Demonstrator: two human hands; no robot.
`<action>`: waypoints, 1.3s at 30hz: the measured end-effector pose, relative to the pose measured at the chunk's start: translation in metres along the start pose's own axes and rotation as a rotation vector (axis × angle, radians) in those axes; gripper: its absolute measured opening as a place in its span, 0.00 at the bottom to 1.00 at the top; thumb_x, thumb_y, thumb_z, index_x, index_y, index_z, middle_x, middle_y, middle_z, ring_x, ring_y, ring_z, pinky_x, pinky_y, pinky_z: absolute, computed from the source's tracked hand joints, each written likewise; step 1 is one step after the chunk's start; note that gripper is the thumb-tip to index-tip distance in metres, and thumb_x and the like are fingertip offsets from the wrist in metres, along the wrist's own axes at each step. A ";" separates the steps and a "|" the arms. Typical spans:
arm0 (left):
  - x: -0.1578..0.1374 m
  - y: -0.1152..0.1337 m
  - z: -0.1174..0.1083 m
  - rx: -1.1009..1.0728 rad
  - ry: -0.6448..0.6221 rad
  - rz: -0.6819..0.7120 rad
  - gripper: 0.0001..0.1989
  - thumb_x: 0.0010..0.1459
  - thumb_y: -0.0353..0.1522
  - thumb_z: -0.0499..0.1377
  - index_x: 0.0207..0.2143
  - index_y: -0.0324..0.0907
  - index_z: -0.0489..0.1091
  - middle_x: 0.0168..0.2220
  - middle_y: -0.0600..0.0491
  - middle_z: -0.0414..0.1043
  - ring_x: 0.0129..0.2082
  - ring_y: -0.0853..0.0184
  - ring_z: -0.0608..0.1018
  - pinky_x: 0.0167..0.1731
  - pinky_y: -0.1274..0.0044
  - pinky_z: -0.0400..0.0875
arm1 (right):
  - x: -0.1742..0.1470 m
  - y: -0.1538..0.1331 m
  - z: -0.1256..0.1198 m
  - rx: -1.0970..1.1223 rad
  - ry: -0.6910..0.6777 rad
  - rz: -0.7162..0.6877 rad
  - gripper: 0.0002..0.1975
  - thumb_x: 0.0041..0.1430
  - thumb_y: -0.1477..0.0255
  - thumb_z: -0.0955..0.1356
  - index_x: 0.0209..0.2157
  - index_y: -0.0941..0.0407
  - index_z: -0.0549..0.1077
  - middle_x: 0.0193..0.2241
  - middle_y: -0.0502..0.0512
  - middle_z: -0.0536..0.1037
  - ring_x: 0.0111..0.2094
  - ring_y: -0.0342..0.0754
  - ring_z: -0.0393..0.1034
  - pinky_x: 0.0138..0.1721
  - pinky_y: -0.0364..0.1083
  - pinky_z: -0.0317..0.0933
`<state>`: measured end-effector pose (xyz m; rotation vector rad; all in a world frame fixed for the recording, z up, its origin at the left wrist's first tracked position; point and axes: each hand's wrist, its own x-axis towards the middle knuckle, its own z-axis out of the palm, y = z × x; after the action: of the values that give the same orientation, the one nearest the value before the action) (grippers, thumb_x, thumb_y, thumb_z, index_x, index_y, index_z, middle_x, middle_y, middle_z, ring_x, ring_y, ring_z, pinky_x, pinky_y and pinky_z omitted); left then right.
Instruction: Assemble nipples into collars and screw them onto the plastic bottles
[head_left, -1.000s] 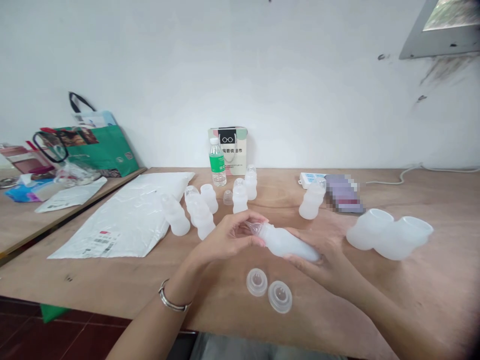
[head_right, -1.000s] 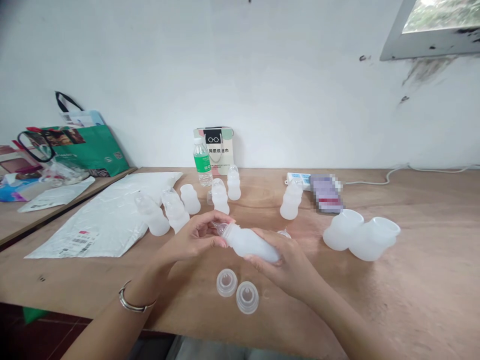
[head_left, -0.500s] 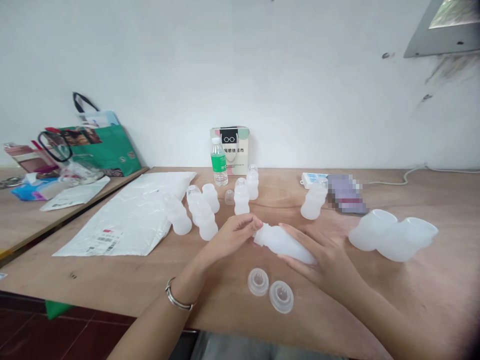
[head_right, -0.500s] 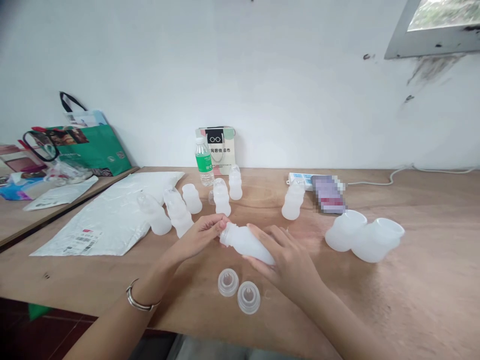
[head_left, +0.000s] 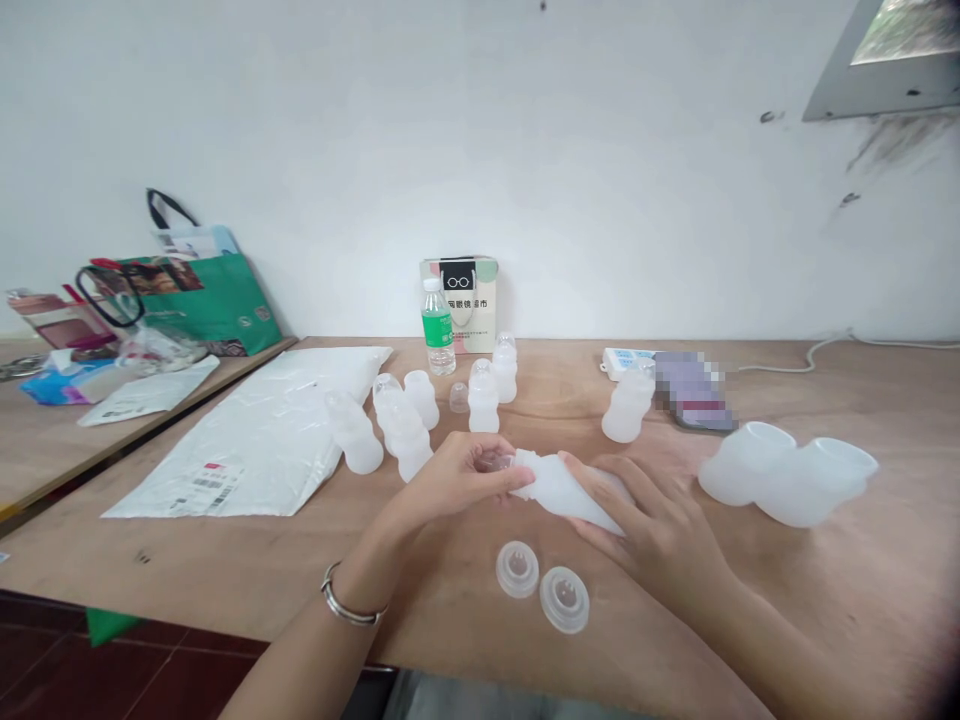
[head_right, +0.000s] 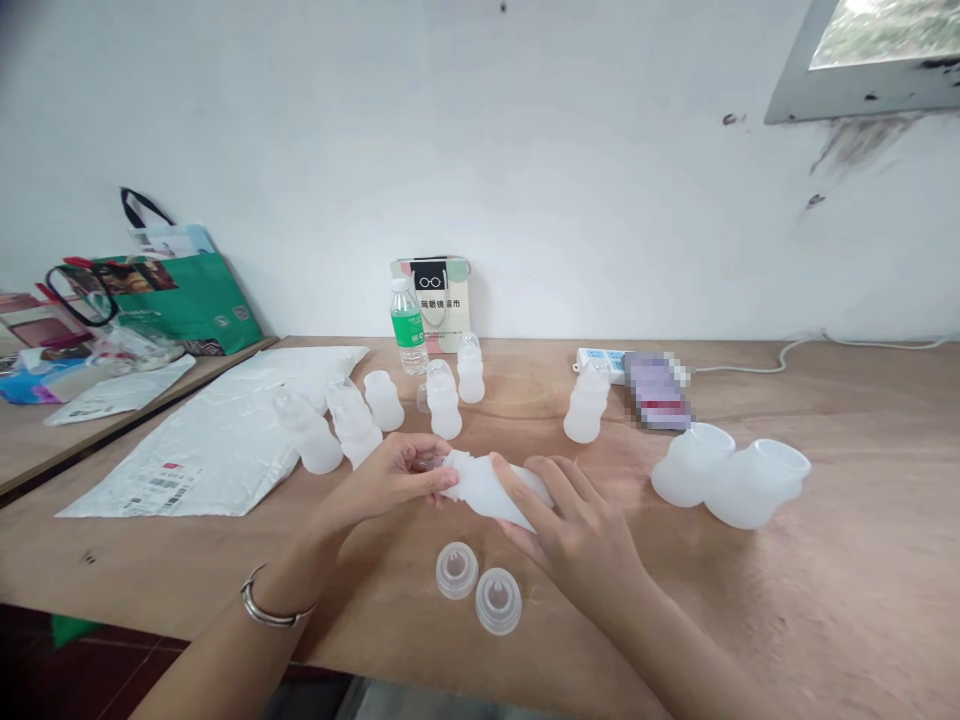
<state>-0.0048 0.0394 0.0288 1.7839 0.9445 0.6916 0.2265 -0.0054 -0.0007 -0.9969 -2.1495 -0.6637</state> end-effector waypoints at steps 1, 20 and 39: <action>0.000 0.000 0.001 0.014 -0.017 -0.012 0.18 0.56 0.45 0.58 0.32 0.37 0.71 0.24 0.53 0.73 0.23 0.70 0.75 0.26 0.78 0.67 | -0.002 0.000 0.000 -0.013 0.006 -0.009 0.20 0.58 0.70 0.68 0.53 0.54 0.68 0.34 0.56 0.76 0.32 0.50 0.71 0.34 0.48 0.65; 0.008 -0.004 0.008 -0.169 0.240 0.287 0.35 0.52 0.35 0.64 0.59 0.50 0.50 0.54 0.46 0.60 0.53 0.61 0.66 0.53 0.66 0.62 | 0.005 -0.002 0.001 0.850 -0.170 0.598 0.20 0.59 0.61 0.66 0.52 0.51 0.69 0.46 0.55 0.78 0.45 0.55 0.73 0.42 0.51 0.70; 0.005 0.002 0.004 -0.241 0.280 0.325 0.30 0.56 0.48 0.57 0.56 0.46 0.56 0.53 0.44 0.62 0.51 0.61 0.68 0.48 0.70 0.65 | -0.006 -0.012 -0.001 0.966 -0.063 0.567 0.22 0.58 0.58 0.65 0.53 0.50 0.69 0.44 0.56 0.78 0.42 0.55 0.74 0.39 0.49 0.70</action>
<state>0.0020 0.0415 0.0291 1.6654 0.7180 1.2341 0.2199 -0.0160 -0.0062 -0.9648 -1.7424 0.6361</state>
